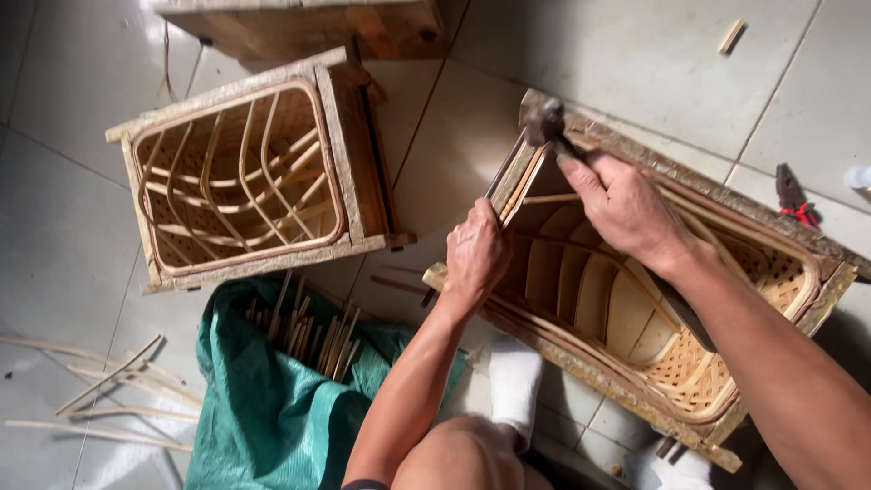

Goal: The person assembles a rectangular bamboo basket by inserting curved bamboo strips into a wooden mold. They use a hammer to secure the strips, apply glue to the joints, and trim excess material with pliers.

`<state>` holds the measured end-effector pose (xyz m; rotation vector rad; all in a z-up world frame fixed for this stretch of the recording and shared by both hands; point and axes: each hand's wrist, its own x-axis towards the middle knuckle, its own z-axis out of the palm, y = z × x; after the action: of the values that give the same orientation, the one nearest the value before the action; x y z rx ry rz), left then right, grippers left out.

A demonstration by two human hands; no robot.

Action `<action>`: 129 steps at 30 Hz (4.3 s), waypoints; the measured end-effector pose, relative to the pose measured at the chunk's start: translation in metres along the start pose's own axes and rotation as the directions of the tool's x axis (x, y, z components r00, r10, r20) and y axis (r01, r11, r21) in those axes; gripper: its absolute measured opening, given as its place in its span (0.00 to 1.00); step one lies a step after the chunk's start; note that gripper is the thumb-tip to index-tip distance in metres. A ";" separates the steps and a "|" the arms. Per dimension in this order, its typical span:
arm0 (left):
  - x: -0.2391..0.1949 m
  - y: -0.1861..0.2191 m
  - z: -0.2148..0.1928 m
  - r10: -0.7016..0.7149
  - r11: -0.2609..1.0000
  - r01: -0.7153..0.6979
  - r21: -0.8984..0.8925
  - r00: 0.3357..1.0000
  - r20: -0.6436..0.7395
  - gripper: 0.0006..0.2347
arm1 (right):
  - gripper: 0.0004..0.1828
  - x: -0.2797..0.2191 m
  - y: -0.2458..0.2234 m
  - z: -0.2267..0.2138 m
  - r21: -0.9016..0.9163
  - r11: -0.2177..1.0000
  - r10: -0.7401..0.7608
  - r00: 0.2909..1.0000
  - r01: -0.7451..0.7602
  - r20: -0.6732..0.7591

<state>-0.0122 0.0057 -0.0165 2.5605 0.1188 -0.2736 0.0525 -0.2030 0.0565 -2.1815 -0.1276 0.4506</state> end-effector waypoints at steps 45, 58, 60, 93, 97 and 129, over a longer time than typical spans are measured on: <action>0.035 -0.018 -0.029 0.063 0.978 -0.134 0.159 0.919 0.389 0.23 | 0.23 -0.206 -0.005 -0.008 -0.175 0.965 0.253 0.873 -0.197 0.418; -0.118 0.062 0.031 0.874 0.341 -0.937 -0.075 0.288 0.391 0.29 | 0.11 -0.334 0.144 -0.089 0.188 0.886 0.457 0.868 -0.424 -0.193; -0.114 0.057 0.039 0.843 0.375 -0.918 -0.128 0.280 0.459 0.23 | 0.11 -0.339 0.165 -0.073 0.133 0.916 0.398 0.896 -0.378 -0.194; -0.021 0.143 0.047 0.899 0.363 -0.931 0.036 0.361 0.248 0.26 | 0.14 -0.248 0.192 -0.102 0.491 0.827 0.462 0.829 -0.274 -0.315; 0.055 0.212 0.107 0.846 0.285 -0.884 0.370 0.413 0.337 0.28 | 0.17 -0.312 0.242 -0.055 0.610 0.761 0.579 0.652 -0.218 -0.489; 0.063 0.239 0.126 0.557 0.482 -0.812 0.330 0.574 0.600 0.30 | 0.09 -0.323 0.393 -0.112 0.063 0.883 0.372 0.610 -0.466 -0.700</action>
<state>0.0613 -0.2621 -0.0094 2.7620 -1.3986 -0.5859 -0.2337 -0.6066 -0.1046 -2.3544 0.8236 -0.1758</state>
